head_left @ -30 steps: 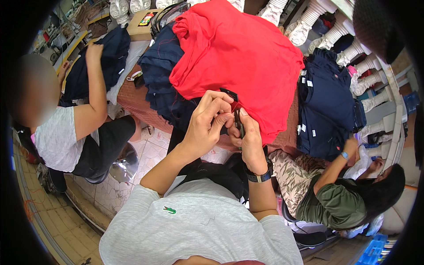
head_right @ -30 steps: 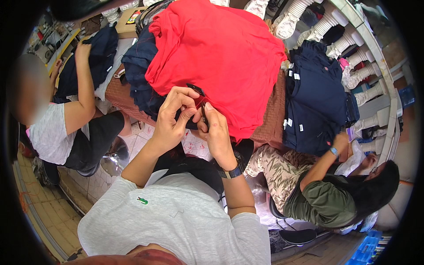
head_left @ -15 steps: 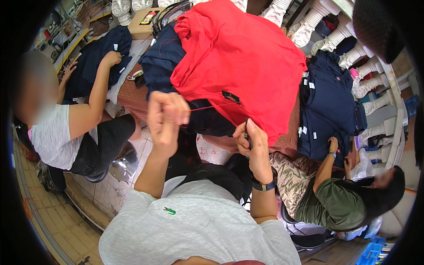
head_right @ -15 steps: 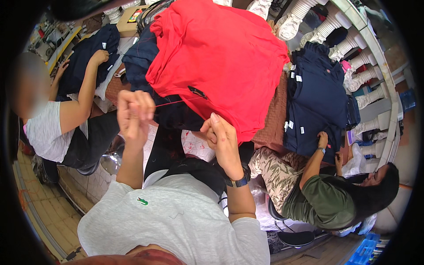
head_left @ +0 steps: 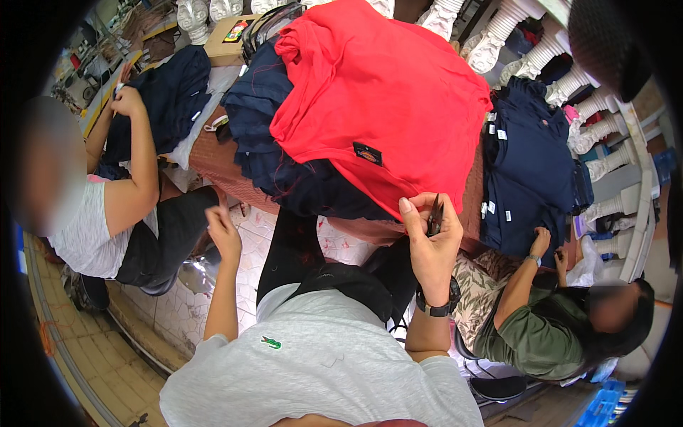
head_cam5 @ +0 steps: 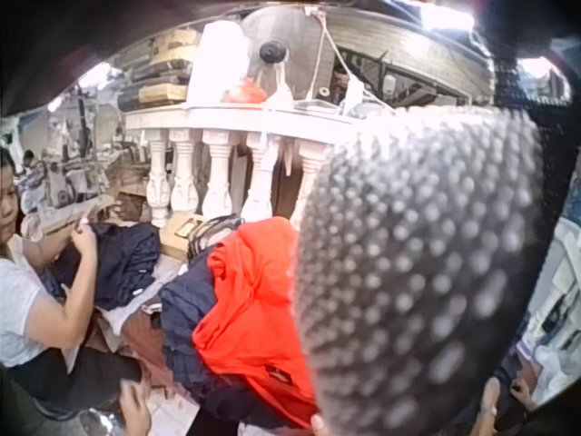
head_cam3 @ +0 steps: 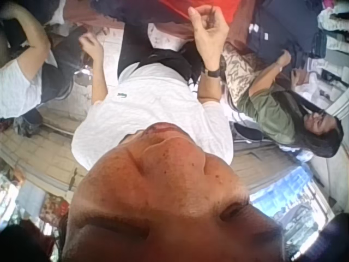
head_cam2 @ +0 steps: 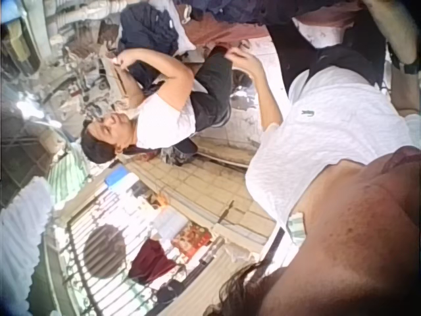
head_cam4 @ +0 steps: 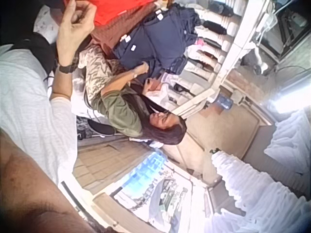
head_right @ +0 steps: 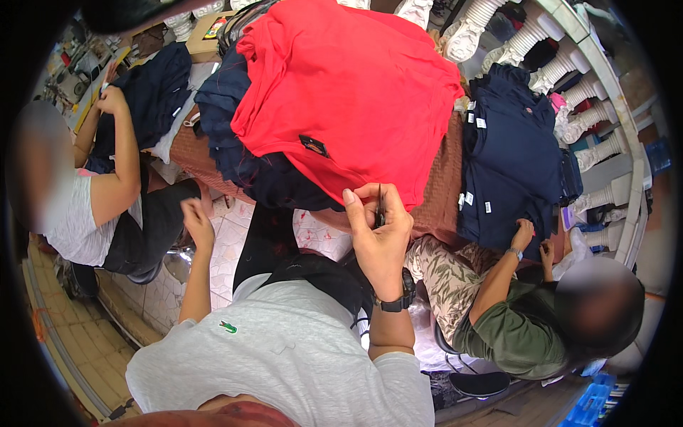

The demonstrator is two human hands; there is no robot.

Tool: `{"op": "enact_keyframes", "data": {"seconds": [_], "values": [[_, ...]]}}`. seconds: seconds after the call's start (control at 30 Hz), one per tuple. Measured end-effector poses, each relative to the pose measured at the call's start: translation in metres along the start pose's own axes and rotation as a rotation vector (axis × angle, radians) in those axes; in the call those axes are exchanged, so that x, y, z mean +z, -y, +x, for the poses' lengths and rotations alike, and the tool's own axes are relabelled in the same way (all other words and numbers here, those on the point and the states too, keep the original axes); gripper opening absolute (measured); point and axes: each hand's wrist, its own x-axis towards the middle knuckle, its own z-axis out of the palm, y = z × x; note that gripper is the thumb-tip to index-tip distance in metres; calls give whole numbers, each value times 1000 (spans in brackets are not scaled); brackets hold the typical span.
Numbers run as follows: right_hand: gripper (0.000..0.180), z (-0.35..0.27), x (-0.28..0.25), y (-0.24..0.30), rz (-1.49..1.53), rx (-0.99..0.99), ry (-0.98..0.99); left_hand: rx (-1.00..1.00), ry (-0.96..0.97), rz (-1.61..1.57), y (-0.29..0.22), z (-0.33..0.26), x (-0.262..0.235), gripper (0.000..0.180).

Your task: The person uses a small tool to trim loose threads and tags from a red garment. They repeatedly lift and turn the garment to access different areas, then place it on a pile of other clothes.

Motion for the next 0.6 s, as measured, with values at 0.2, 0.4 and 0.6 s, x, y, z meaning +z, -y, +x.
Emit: {"op": "enact_keyframes", "data": {"seconds": [0.2,0.4,0.6], "values": [[18,9,14,15,-91,-166,-45,-138,1224,730,51,-62,-57,39],[36,32,34,15,-327,-361,-29,170,463,-424,-217,55,-28,12],[38,26,29,5,-192,-210,-46,386,374,-666,-311,60,34,21]]}}
